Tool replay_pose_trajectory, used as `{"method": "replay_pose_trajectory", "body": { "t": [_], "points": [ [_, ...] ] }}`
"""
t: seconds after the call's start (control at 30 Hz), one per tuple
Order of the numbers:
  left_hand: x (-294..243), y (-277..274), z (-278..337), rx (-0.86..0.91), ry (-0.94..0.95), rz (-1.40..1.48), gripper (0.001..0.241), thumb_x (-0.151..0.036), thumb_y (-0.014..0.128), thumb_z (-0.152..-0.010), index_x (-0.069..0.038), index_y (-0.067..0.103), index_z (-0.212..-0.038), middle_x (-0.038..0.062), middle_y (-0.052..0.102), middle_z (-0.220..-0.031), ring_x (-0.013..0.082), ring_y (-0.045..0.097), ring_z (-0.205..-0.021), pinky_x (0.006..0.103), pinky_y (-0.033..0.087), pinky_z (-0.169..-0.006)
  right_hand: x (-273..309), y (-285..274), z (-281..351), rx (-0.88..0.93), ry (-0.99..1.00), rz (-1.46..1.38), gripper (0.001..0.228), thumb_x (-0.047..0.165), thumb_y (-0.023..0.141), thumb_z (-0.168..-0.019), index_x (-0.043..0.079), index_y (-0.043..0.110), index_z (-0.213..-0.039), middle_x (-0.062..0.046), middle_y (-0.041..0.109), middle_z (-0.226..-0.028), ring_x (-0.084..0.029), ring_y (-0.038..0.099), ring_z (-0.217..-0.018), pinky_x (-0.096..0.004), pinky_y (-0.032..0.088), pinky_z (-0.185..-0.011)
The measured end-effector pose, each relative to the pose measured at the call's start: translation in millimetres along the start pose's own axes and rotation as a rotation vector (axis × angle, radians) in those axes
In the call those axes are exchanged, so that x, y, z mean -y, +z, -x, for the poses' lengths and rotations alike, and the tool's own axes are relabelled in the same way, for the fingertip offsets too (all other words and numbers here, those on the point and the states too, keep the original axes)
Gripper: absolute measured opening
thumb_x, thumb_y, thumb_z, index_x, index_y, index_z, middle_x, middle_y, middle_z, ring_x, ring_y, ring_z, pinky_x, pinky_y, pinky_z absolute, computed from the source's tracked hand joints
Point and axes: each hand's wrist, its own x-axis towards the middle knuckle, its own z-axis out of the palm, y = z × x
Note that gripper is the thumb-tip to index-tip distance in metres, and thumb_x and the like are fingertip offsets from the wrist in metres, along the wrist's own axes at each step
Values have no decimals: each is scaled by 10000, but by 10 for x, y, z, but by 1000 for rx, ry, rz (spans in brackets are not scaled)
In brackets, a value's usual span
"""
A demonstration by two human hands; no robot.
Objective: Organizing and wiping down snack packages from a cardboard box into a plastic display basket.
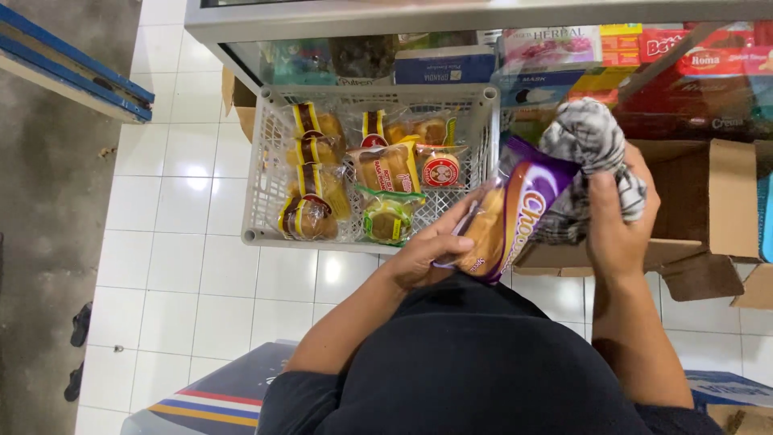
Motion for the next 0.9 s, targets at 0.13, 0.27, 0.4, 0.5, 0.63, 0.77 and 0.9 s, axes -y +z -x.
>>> {"method": "replay_pose_trajectory", "body": {
  "t": [0.13,0.27,0.4,0.5,0.63,0.77,0.9],
  "points": [
    [393,-434,-96,-36,178,-638,761,-187,656,-1050,-120,229,-1676,162,318,-1683,320,330,-1585,459,309,-1295,179,152,160,163,374,-332,587,214,797,-872,27,545,-1368,-29,657,-1222,-123,602,-1134,-298,479,-1033],
    [232,-152,-92,-81,271,-862,707,-202,624,-1100,-102,249,-1690,158,370,-1642,301,380,-1561,437,346,-1284,476,262,99,91,237,-27,500,180,814,-914,-5,602,-1327,-48,678,-1235,-105,635,-1086,-292,505,-1065],
    [364,-56,-198,-213,372,-442,685,-178,685,-1046,-73,275,-1584,96,508,-1414,208,540,-1295,371,472,-1122,730,531,9,115,74,51,498,151,762,-950,-27,545,-1362,-134,593,-1311,-193,544,-1205,-329,429,-1112],
    [495,-156,-224,-272,557,-223,498,-150,735,-1084,-17,404,-1432,86,589,-1276,190,586,-1166,346,501,-1059,813,639,-71,170,-80,108,633,184,756,-851,-42,483,-1375,-181,520,-1356,-284,505,-1289,-390,383,-1130],
    [221,103,-178,-267,753,53,481,-204,760,-1023,-27,497,-1385,69,667,-1248,187,650,-1148,351,537,-1036,399,524,170,229,89,-121,556,217,815,-934,40,540,-1384,-98,581,-1279,-207,572,-1174,-318,464,-1064],
    [251,-414,-150,-288,833,-73,484,-195,767,-1012,-72,493,-1391,50,659,-1239,167,643,-1127,343,542,-1016,-200,-24,377,171,-56,125,275,113,734,-1021,99,620,-1271,-61,649,-1268,-202,619,-1120,-333,487,-1076],
    [-122,-581,-120,-521,665,-273,501,-235,724,-1005,-104,465,-1413,70,648,-1201,197,648,-1090,381,571,-979,-960,-985,575,-379,152,-282,372,124,560,-973,200,558,-1337,-40,611,-1315,-166,641,-1216,-330,597,-1048]
  ]
}}
